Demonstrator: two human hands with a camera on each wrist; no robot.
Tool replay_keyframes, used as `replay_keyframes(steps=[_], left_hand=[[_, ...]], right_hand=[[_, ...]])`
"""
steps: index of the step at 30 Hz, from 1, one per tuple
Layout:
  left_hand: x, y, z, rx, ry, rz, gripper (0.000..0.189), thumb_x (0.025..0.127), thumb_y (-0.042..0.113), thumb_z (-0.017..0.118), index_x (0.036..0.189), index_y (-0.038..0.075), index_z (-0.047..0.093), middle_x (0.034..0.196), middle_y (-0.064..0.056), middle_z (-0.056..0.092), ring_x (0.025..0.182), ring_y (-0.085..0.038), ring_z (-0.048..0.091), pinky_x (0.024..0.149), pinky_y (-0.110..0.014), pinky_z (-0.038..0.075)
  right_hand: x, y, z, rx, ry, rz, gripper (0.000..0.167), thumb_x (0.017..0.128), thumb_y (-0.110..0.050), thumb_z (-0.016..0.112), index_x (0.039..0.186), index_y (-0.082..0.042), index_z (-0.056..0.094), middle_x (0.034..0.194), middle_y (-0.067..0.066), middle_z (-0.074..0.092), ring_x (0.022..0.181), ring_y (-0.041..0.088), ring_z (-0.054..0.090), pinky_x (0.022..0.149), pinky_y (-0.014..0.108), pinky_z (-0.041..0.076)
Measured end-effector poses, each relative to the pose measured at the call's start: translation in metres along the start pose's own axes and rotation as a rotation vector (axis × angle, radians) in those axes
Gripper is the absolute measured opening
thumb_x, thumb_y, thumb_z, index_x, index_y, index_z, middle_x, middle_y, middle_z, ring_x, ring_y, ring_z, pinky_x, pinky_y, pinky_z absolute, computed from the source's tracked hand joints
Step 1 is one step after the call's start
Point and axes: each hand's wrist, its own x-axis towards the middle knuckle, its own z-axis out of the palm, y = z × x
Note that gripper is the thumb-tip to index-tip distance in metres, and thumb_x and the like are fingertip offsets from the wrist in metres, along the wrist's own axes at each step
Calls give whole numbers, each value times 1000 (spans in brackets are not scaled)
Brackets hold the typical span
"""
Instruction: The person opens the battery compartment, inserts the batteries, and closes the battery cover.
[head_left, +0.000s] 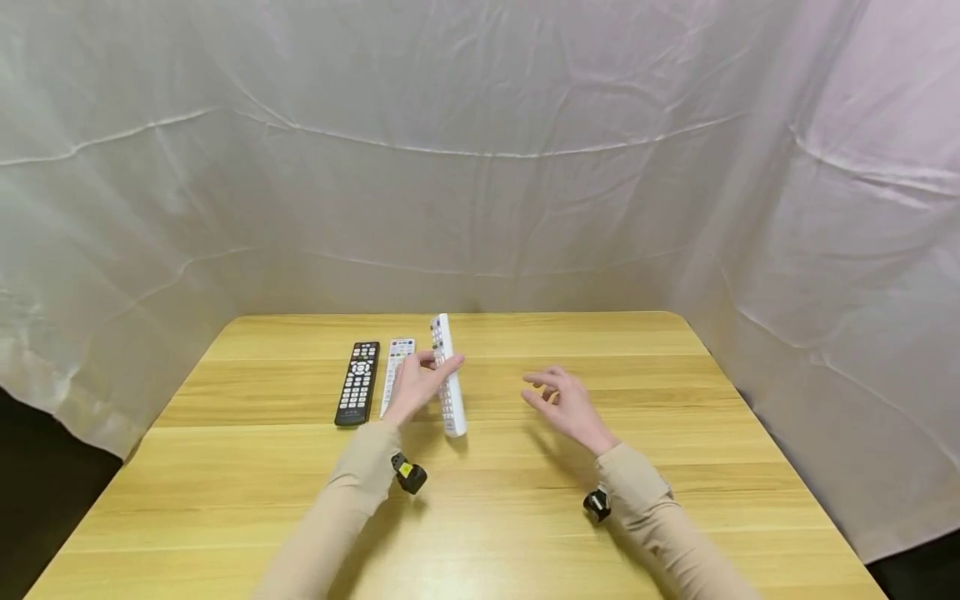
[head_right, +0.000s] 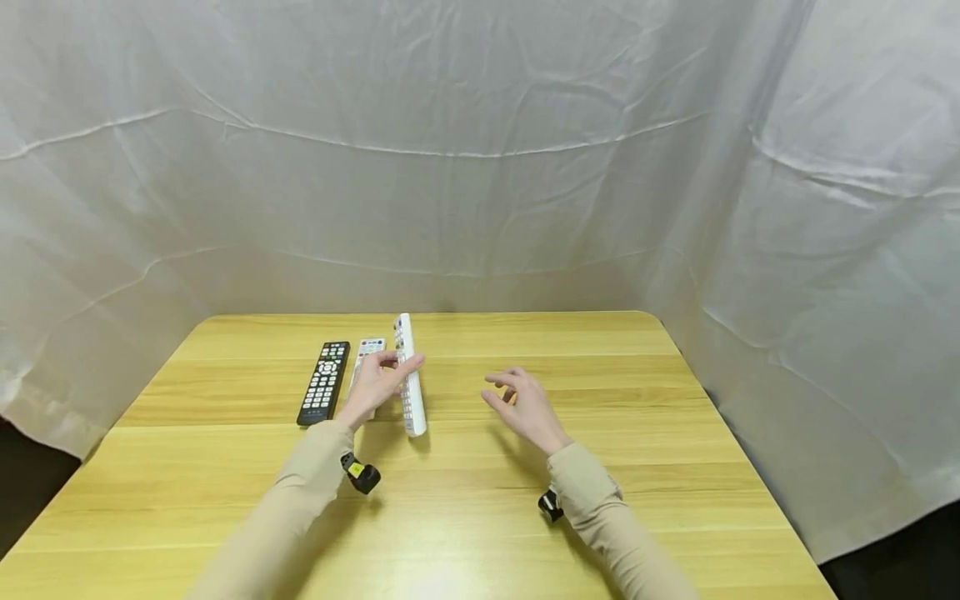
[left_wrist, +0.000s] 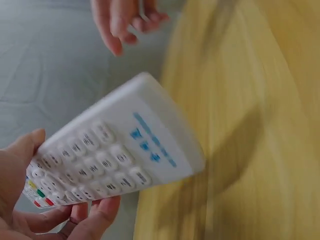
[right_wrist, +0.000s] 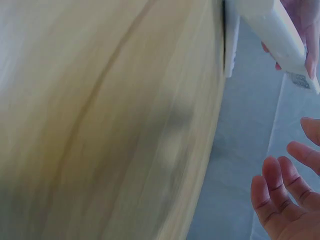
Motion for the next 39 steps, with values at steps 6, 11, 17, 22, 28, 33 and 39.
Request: replay_keyframes(steps=[6,11,17,22,28,33,39], left_hand=[[16,-4,0,322,96,9,57,82,57,76,100,4,67,86,-11,71,67,-18,61,52,-21,48],[31,-5,5,538,104,48,52,80,55,78,85,7,61,73,-7,64,59,-18,56,47,-22,44],[49,-4,15,750,95,41,50,81,55,78,81,9,61,75,-6,61,64,-18,54,50,-24,40],[61,-10,23,805,97,-30,52,78,54,81,91,7,63,83,-8,65,73,-22,57,64,-32,51],[66,-16,22,832,100,-83,55,76,52,83,99,5,66,92,-11,69,83,-25,62,80,-38,57],[67,-19,23,894,111,-85,56,76,56,82,93,5,67,86,-10,68,74,-22,58,67,-33,55],[69,-21,27,955,117,-88,57,76,58,81,93,5,68,81,-9,66,67,-19,55,53,-26,47]], right_hand=[[4,11,-7,-72,-23,-2,31,92,-17,73,118,1,71,111,19,69,78,18,63,63,20,51],[8,16,-13,-114,-48,21,32,92,-18,72,118,2,70,115,21,67,76,17,62,65,25,50],[12,19,-18,-170,-128,73,37,95,-23,69,124,0,68,122,21,65,77,14,60,71,31,54],[12,20,-20,-202,-182,109,41,96,-26,67,128,0,65,126,21,63,90,26,65,80,43,60],[10,18,-20,-218,-220,118,45,97,-27,66,132,2,61,127,22,60,108,39,63,89,51,60],[10,18,-20,-236,-235,112,45,97,-27,65,132,3,61,125,22,60,107,39,63,88,50,60],[9,19,-20,-230,-261,133,46,98,-28,64,132,2,61,126,22,59,101,34,63,87,49,60]])
